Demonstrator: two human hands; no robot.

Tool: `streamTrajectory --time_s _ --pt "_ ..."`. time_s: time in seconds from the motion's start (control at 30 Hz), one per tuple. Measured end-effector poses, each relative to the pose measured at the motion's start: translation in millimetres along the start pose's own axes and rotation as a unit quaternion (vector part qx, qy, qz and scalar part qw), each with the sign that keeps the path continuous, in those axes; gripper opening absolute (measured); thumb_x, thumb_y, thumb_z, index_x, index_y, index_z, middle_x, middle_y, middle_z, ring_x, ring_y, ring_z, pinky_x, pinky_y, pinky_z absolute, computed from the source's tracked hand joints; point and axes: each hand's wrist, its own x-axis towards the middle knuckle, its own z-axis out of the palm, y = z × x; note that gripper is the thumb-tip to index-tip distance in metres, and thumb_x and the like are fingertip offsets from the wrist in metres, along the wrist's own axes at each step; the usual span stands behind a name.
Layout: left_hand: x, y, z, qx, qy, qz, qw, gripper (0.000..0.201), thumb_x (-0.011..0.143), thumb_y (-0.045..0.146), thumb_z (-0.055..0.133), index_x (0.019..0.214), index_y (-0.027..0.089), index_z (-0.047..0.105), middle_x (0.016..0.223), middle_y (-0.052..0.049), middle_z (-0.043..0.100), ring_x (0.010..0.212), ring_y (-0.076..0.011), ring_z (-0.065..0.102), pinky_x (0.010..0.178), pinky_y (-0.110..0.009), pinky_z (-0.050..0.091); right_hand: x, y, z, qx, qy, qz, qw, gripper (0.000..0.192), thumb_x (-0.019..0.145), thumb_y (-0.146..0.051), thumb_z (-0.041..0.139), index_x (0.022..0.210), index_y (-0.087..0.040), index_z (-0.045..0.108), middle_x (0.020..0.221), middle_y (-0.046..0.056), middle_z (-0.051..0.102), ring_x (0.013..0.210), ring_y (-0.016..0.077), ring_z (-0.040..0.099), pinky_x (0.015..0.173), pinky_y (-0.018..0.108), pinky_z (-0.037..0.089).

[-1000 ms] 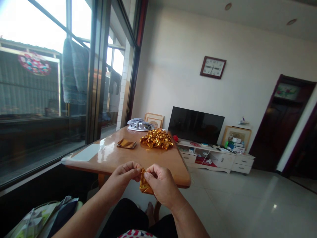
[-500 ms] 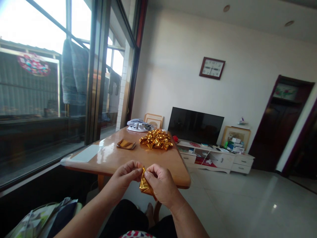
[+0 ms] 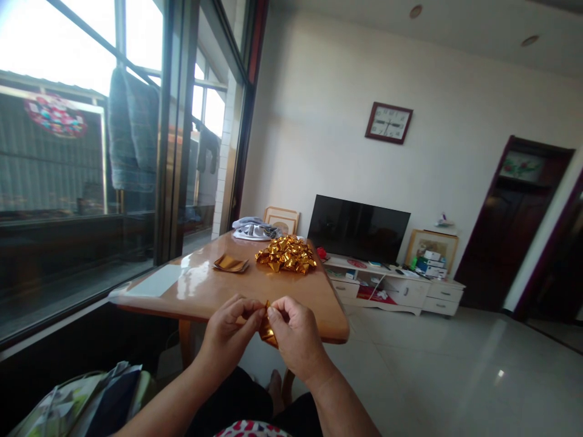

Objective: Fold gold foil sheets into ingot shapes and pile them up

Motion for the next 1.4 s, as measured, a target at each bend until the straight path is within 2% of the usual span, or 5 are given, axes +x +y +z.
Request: streamTrajectory --time_s 0.23,0.5,0.8,1.13,1.4 --pt "1 -12 2.5 -0.068 -0.026 -0.062 0.995 0.016 0.084 0.032 0.069 0.082 0.017 0.073 0.076 -0.003 0.064 0.071 -0.016 0.058 0.067 -0.025 0.043 -1 1 -1 -0.004 -0.008 -0.016 1.0 0.024 0.094 -0.037 0.054 0.082 -0.017 0.061 0.071 -0.001 0.059 0.065 0.0123 0.053 0.058 0.022 0.041" --pt "1 -9 6.8 -0.242 -0.072 -0.193 0.948 0.025 0.081 0.036 0.073 0.082 0.013 0.066 0.071 -0.001 0.059 0.067 -0.0123 0.051 0.063 -0.022 0.041 -2 4 -1 -0.008 -0.012 -0.013 1.0 0.024 0.094 -0.036 0.055 0.082 -0.017 0.061 0.071 -0.001 0.058 0.065 0.0122 0.052 0.059 0.022 0.041" --pt "0 -9 7.7 -0.281 -0.09 -0.21 0.932 0.023 0.084 0.036 0.069 0.083 0.013 0.063 0.073 -0.001 0.057 0.068 -0.011 0.048 0.065 -0.022 0.04 -4 1 0 0.009 -0.019 0.021 1.0 0.026 0.093 -0.039 0.056 0.082 -0.016 0.061 0.068 -0.001 0.057 0.063 0.0122 0.05 0.056 0.022 0.04" --pt "0 -12 12.8 -0.166 -0.072 -0.16 0.97 0.016 0.082 0.029 0.065 0.078 0.014 0.062 0.07 -0.001 0.058 0.066 -0.0126 0.051 0.062 -0.023 0.041 -2 2 1 -0.057 0.003 -0.003 0.998 0.023 0.092 -0.033 0.055 0.076 -0.018 0.061 0.068 0.0 0.063 0.065 0.0131 0.056 0.059 0.022 0.041" --pt "6 -8 4.8 -0.123 -0.11 -0.14 0.976 0.031 0.087 0.04 0.063 0.07 0.015 0.056 0.066 -0.001 0.056 0.064 -0.0131 0.05 0.06 -0.023 0.041 -5 -2 1 -0.065 -0.008 -0.004 0.998 0.026 0.092 -0.035 0.056 0.072 -0.018 0.059 0.066 -0.001 0.061 0.062 0.0117 0.054 0.056 0.022 0.038"
